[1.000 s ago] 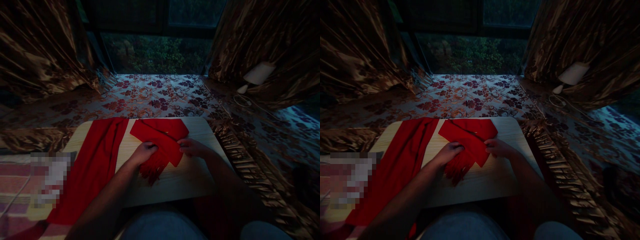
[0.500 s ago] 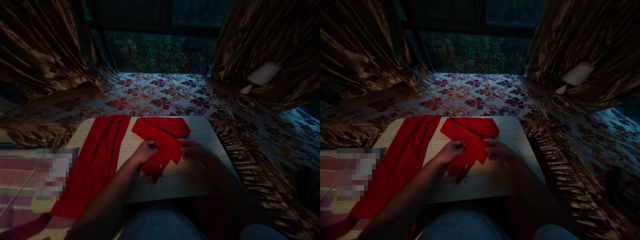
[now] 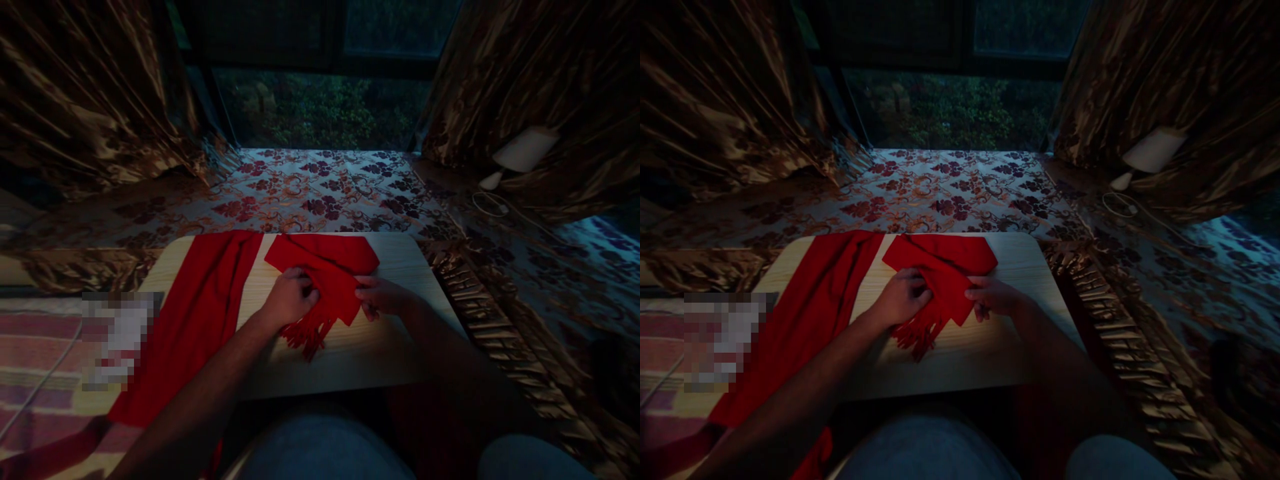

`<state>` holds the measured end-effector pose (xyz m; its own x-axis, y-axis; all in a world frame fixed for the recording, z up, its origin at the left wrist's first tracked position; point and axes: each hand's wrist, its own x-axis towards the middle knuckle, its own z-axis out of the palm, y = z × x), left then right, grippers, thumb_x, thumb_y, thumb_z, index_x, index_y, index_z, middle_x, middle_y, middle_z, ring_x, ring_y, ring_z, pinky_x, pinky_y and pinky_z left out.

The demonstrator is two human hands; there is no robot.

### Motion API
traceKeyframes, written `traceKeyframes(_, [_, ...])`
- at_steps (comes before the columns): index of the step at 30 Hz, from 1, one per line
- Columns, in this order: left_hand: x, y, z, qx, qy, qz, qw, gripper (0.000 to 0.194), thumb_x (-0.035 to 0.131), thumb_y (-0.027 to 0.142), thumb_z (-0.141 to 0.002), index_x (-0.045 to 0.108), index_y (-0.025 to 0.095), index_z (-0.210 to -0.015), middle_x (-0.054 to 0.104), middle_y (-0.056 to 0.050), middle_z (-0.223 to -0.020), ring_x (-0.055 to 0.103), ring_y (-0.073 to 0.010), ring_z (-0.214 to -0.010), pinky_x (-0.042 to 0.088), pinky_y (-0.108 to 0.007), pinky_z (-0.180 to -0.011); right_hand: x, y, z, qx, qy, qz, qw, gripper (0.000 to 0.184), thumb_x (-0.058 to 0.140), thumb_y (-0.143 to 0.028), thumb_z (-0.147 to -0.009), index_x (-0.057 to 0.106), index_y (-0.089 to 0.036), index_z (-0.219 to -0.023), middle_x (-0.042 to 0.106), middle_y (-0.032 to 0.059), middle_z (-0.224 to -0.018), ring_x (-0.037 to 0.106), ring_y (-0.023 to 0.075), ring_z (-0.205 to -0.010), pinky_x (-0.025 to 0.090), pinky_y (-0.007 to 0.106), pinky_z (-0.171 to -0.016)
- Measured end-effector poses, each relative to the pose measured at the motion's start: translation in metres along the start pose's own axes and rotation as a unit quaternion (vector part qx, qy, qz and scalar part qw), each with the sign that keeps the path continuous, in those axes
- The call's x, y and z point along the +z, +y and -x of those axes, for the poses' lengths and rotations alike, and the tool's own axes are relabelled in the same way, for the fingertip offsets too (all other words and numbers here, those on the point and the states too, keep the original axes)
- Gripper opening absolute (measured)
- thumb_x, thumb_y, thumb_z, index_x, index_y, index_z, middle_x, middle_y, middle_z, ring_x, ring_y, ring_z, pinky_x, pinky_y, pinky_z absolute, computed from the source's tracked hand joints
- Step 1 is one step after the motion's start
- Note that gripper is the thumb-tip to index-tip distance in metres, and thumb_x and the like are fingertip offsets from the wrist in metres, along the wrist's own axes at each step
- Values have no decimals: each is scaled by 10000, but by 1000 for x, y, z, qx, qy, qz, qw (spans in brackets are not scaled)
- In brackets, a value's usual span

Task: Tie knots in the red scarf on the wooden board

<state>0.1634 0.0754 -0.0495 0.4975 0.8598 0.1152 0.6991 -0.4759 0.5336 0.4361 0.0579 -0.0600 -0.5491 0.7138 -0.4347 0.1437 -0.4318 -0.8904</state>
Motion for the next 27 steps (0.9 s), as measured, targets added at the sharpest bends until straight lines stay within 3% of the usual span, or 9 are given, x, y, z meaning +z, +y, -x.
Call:
traceKeyframes(5, [6, -7, 2, 34, -26, 48, 998, 239, 563, 244, -872, 759, 217, -1005, 731, -91, -1083, 621, -253, -1116, 434, -375, -1058, 1, -2, -2, 33, -51, 53, 997, 424, 647, -487, -824, 482, -195, -1085, 630, -44, -501, 605, 143, -402, 411, 192, -398])
traceKeyframes(9, [10, -11, 4, 60, -28, 29, 997, 261, 499, 273, -928, 752, 211, -941, 737, -83, -1090, 614, -251, -1132, 404, -392, -1087, 0, -3, -4, 46, -81, 82, 992, 403, 643, -482, -820, 488, -183, -1041, 645, -35, -511, 598, 132, -405, 433, 199, -420])
traceKeyframes(17, [12, -11, 9, 53, -64, -8, 996, 403, 400, 380, -997, 759, 222, -1092, 710, -84, -1243, 546, -288, -1257, 329, -462, -1126, -17, -4, 3, 20, -145, 117, 982, 430, 665, -545, -807, 538, -150, -918, 626, -22, -482, 522, 113, -367, 381, 195, -391])
traceKeyframes(21, [13, -10, 10, 41, -80, -3, 996, 481, 353, 455, -1014, 751, 230, -1165, 715, -81, -1247, 532, -295, -1292, 303, -459, -1138, -24, -5, 4, 50, -198, 139, 969, 449, 668, -573, -804, 554, -150, -897, 611, -28, -465, 500, 104, -351, 377, 186, -380])
traceKeyframes(27, [21, -11, 10, 1, -79, -6, 997, 518, 340, 464, -1011, 798, 225, -974, 770, -94, -1078, 574, -291, -1218, 300, -450, -1129, -22, -2, 5, 58, -156, 122, 979, 491, 677, -585, -790, 545, -146, -964, 629, -24, -489, 533, 115, -371, 396, 189, -389])
